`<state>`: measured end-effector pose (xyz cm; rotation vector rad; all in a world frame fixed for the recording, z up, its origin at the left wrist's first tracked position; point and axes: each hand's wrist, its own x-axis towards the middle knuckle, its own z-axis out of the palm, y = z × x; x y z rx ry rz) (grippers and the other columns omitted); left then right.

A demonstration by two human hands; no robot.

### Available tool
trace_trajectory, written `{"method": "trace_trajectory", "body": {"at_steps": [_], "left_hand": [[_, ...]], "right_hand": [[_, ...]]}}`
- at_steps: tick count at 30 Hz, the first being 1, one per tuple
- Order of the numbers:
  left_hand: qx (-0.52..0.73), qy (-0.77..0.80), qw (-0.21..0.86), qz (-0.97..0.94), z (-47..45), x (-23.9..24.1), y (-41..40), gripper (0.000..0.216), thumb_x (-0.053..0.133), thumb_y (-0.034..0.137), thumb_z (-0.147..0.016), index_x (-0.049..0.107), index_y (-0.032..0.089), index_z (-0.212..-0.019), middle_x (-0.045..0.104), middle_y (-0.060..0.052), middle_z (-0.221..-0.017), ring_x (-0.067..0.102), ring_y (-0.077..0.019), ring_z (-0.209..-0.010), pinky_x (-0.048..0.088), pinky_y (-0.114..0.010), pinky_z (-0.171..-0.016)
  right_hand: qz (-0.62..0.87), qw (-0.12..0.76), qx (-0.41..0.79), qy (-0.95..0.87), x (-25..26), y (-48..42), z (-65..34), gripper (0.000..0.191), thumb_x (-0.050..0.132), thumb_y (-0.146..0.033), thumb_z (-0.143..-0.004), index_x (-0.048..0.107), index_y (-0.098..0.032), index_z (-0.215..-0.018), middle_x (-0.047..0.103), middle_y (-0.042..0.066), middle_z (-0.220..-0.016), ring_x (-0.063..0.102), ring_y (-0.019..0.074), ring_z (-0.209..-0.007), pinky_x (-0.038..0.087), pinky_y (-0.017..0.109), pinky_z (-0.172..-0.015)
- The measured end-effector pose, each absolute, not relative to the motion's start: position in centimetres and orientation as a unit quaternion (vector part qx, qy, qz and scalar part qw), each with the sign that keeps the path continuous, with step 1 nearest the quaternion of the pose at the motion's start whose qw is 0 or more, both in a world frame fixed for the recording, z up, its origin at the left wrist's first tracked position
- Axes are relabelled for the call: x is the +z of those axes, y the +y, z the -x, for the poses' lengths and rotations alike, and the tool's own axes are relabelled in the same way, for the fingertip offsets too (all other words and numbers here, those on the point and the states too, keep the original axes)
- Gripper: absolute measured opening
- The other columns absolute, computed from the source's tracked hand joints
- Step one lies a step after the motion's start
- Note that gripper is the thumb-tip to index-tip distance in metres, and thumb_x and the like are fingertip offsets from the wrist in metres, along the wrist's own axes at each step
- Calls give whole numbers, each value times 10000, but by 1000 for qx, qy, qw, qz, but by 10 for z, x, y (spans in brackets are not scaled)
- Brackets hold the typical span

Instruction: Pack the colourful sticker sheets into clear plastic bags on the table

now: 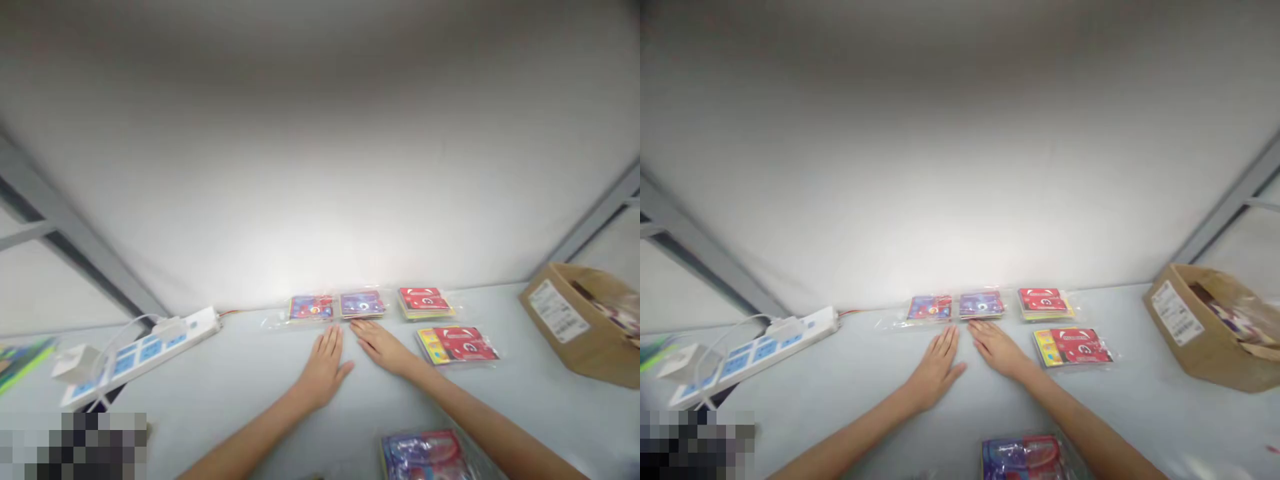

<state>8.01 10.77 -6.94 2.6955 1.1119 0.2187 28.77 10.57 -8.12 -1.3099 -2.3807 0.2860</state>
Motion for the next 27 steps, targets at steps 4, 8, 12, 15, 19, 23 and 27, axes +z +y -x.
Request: {"method": "trace_trajectory", "body": {"at_steps": [4,8,12,15,19,23,27], "left_hand": [[79,323,101,-938,-79,-57,102,527,230,411,-938,144,202,-1413,156,-88,-1482,100,-258,-1353,174,-496,-1080],[64,258,104,-958,-69,-51,98,423,253,360,-946,317,276,-1356,323,9,-1430,252,-180,-1322,204,-367,-1102],[75,286,95,-950,-63,-58,108,441,235,319,-952,300,183,-1366,360,-63,-1409,294,-194,-1303,257,-394,-1081],[92,317,82,-941,-62,-66,121,445,221,306,-954,301,143,-1360,357,-93,-1408,290,-202,-1303,268,-408,-1073],[120,350,60,-927,-61,-72,129,451,223,299,-951,312,104,-1349,365,-129,-1399,285,-228,-1303,273,-433,-1064],[144,350,46,-924,-58,-71,122,444,238,289,-946,312,121,-1350,363,-120,-1404,284,-223,-1305,275,-428,-1065],[155,331,48,-929,-56,-69,113,399,301,284,-930,392,174,-1303,471,-81,-1334,397,-193,-1245,337,-379,-1039]], "right_hand": [[468,214,105,-851,-76,97,-290,427,326,-227,-908,416,-127,-1313,426,116,-1363,357,191,-1275,282,405,-1070],[441,210,120,-864,-71,80,-298,401,362,-218,-899,462,-185,-1286,498,72,-1312,405,168,-1243,282,369,-1077],[426,196,130,-873,-76,80,-305,406,379,-229,-892,468,-176,-1285,525,76,-1284,429,176,-1227,329,357,-1053],[435,215,120,-866,-83,92,-305,409,381,-242,-890,471,-185,-1285,512,78,-1297,422,194,-1233,342,378,-1043],[451,246,95,-852,-86,103,-303,416,360,-226,-890,466,-173,-1290,487,105,-1313,408,227,-1241,331,419,-1043],[432,262,84,-859,-84,97,-303,401,367,-204,-880,503,-186,-1257,528,90,-1278,423,214,-1232,313,416,-1057],[421,248,111,-865,-83,91,-303,380,401,-217,-866,545,-196,-1217,586,82,-1213,504,196,-1158,380,358,-1016]]}}
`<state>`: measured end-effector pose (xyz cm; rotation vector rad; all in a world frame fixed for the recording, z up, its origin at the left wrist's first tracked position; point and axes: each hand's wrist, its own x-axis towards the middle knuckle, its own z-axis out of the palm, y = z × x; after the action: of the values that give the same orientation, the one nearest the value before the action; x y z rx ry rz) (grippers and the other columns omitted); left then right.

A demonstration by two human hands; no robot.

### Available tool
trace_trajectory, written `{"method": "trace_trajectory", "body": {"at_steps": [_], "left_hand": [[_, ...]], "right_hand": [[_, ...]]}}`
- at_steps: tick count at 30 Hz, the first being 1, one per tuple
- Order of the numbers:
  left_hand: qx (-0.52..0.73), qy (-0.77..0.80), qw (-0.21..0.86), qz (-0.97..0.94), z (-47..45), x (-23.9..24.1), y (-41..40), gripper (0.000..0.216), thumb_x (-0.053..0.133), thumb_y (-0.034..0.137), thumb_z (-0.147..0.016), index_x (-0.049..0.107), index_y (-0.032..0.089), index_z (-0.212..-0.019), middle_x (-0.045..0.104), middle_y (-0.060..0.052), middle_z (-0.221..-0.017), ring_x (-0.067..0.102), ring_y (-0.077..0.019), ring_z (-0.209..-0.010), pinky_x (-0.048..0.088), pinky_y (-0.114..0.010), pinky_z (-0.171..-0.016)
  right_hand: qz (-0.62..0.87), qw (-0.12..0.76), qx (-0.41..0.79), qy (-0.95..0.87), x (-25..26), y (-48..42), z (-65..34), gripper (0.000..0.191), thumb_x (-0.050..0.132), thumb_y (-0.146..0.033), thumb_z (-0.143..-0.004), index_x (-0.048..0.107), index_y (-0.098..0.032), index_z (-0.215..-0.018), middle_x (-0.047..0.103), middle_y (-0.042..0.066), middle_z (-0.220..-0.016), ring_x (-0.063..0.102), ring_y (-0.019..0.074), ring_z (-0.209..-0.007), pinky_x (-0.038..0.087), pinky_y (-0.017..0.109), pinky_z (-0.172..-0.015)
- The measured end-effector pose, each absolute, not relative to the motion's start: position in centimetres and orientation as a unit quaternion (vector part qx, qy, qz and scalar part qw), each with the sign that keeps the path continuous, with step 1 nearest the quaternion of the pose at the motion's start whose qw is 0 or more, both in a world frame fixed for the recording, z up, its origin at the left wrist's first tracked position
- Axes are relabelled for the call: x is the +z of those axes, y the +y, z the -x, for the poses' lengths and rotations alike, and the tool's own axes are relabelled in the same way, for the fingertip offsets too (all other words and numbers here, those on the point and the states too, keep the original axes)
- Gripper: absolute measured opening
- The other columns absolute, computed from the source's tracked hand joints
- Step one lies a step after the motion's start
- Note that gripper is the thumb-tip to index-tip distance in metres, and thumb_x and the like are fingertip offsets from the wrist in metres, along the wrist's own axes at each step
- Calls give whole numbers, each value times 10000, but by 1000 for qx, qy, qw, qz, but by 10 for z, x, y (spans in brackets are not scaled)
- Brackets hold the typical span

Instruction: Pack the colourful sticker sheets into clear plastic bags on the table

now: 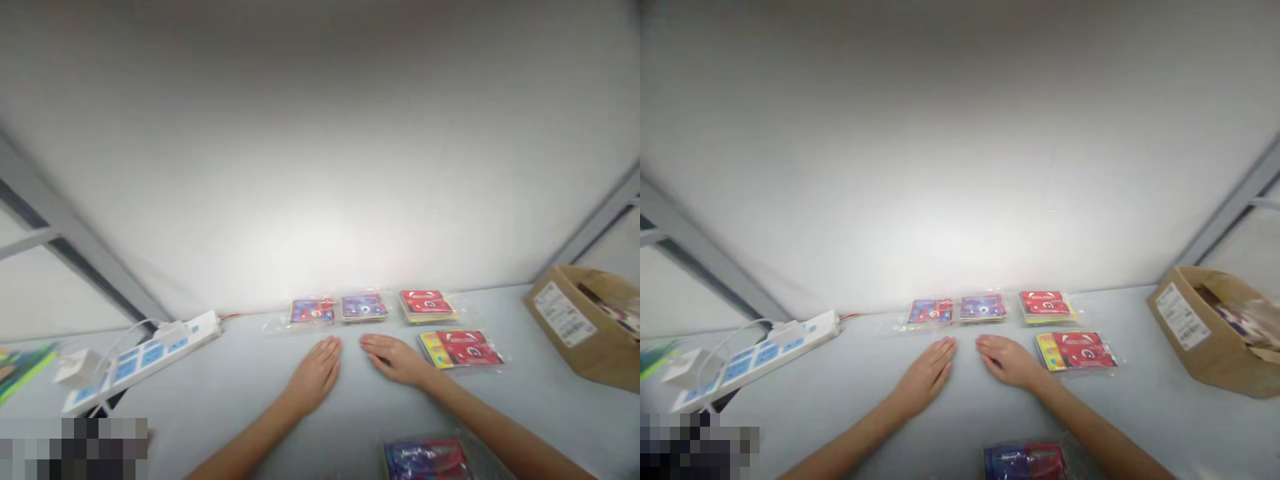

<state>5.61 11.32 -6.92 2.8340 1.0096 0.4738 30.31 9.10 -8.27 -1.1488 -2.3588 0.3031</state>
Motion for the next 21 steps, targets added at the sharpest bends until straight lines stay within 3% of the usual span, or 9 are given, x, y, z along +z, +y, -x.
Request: {"method": "trace_trajectory", "body": {"at_steps": [5,11,18,21], "left_hand": [[181,370,44,-910,-57,-68,115,370,295,282,-927,481,159,-1222,541,-114,-1194,486,-233,-1129,386,-436,-978],[194,376,58,-904,-57,-70,120,396,375,310,-898,428,169,-1264,497,-127,-1224,448,-238,-1156,390,-444,-971],[164,374,87,-909,-59,-62,118,396,351,308,-908,444,152,-1260,434,-138,-1328,357,-252,-1252,298,-457,-1037],[142,379,108,-908,-53,-41,106,419,336,341,-913,428,165,-1282,398,-129,-1368,331,-246,-1275,286,-445,-1046]], "right_hand": [[438,250,125,-854,-83,97,-301,440,392,-178,-854,469,-197,-1286,512,88,-1296,432,204,-1223,337,391,-1042],[449,248,174,-841,-81,102,-301,448,426,-176,-831,476,-190,-1276,492,94,-1313,407,209,-1240,281,448,-1058],[473,235,229,-818,-40,90,-304,335,464,-236,-834,612,-240,-1134,604,52,-1193,564,199,-1077,396,358,-986],[500,243,246,-794,-12,66,-311,339,424,-311,-867,602,-237,-1146,616,54,-1173,565,209,-1075,400,385,-978]]}}
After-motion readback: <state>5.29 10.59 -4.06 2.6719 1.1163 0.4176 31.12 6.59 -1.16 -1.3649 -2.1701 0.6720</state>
